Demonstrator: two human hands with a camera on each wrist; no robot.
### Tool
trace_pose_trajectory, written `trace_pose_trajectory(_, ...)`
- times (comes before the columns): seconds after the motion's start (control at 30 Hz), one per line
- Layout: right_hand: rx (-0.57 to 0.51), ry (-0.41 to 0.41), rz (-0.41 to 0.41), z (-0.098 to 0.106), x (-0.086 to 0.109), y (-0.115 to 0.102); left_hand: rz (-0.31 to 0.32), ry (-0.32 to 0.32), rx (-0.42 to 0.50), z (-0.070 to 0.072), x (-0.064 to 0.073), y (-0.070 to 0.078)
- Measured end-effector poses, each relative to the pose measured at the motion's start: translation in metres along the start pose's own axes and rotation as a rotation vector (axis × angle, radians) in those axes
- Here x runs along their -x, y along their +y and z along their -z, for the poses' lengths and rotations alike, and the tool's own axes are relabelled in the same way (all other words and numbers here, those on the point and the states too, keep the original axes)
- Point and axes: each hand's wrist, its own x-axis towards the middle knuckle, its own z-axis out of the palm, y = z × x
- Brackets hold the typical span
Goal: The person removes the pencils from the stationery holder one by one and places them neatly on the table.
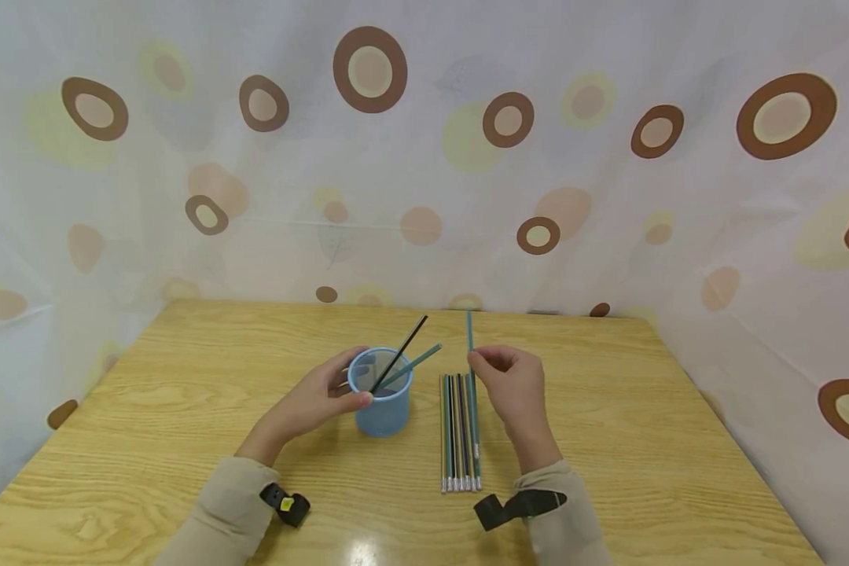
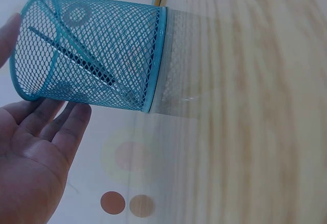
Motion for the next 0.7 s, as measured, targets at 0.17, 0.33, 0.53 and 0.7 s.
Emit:
trace_pose_trajectory(0.17,0.023,-0.024,-0.03,0.001,-0.001,0.0,0.002,0.001,0.001,0.0,0.0,-0.001)
trace_pose_trajectory(0.33,0.038,-0.051,-0.067,0.003,-0.002,0.001,0.006,0.002,0.0,0.0,0.0,-0.001)
trace_pose_trajectory(0.53,0.077,-0.066,-0.118,0.003,-0.006,0.009,0.003,0.001,-0.001,0.0,0.0,0.0)
trace_pose_trajectory(0.7,0.096,-0.082,-0.141,0.004,-0.008,0.018,-0.001,-0.001,-0.002,0.0,0.0,0.0)
